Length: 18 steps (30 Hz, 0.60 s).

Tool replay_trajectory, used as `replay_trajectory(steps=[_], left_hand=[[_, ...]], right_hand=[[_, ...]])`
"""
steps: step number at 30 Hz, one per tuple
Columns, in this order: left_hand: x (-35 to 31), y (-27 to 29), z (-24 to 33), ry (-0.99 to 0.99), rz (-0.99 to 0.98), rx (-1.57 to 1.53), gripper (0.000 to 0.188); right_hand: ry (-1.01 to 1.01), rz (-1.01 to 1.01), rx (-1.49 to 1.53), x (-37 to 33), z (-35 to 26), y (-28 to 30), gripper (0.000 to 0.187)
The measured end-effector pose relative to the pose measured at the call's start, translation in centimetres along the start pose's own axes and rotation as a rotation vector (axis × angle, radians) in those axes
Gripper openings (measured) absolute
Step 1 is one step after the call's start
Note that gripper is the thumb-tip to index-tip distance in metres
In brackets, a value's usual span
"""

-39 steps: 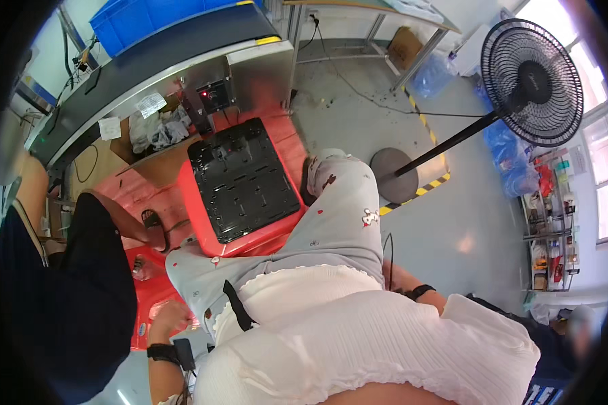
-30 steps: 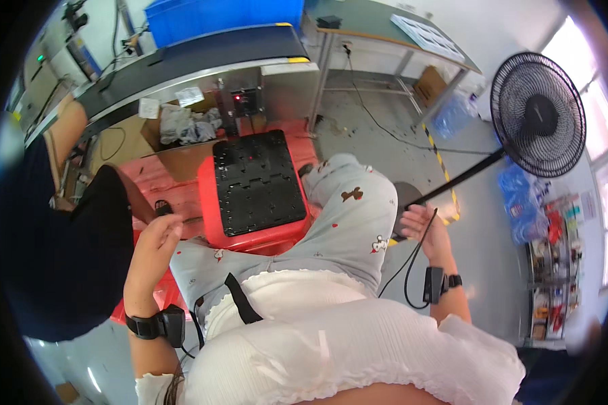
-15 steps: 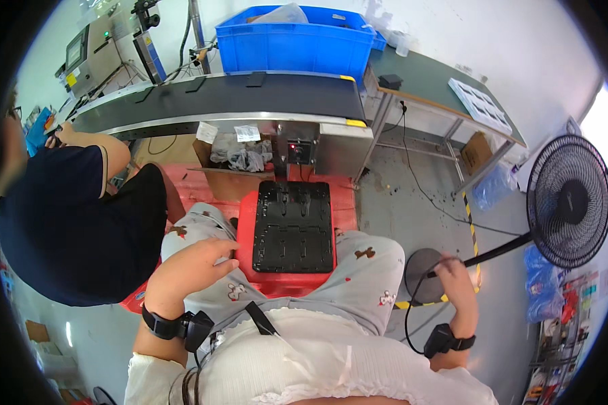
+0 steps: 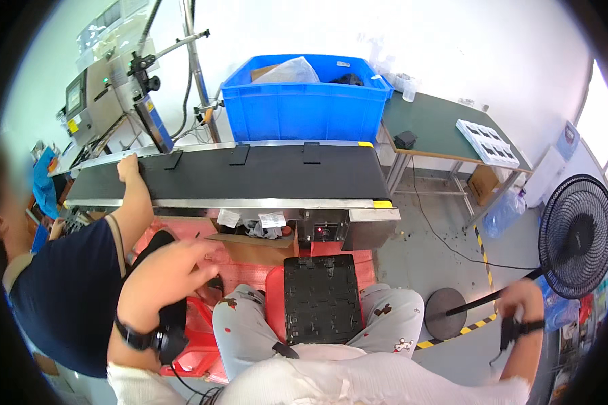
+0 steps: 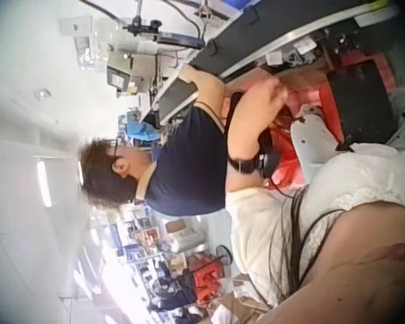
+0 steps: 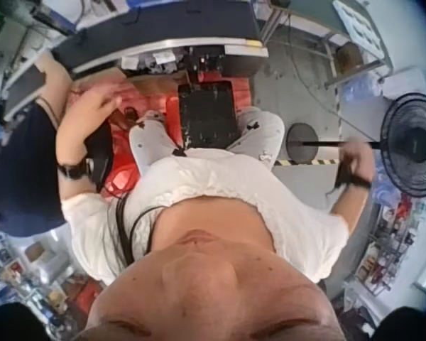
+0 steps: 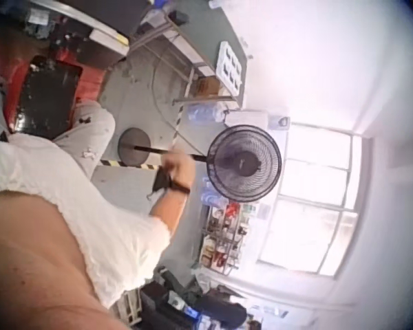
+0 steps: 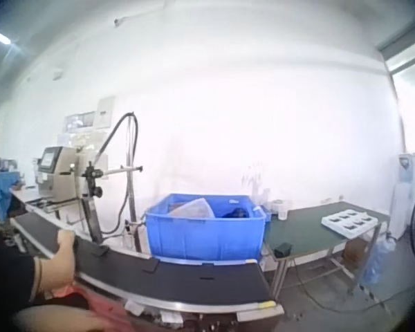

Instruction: Placing small electronic components from a conveyor belt into a plastic tray.

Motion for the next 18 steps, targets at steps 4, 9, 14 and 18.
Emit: replay_trajectory(steps=[4,9,14,18], left_hand=[[13.0,-2.0,-5.1,-0.158,0.114,0.098,0.035],[25.8,-4.6,-9.9,-0.027,0.242,0.131,0.055],[30.5,-6.6,-9.4,-0.033,-0.118,0.14,0.076],[33.2,-8.2,-10.4,-0.215,-0.18,-0.014,0.071]], right_hand=[[0.826,0.385,-0.269,3.6,-22.9,13.1,0.023],[1.145,0.732,0.014,11.8,-39.2,21.1,0.072],[0.89,0.441,0.01,18.2,-44.3,22.3,0.089],[0.665,0.577,-0.286,18.0,-43.3,23.2,0.065]])
Point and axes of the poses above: each hand's wrist, its own x-axis towards the middle knuckle, its own y-axis out of the back of the hand, z = x × y, the point moved 1 cm from there along x, towards the middle knuckle
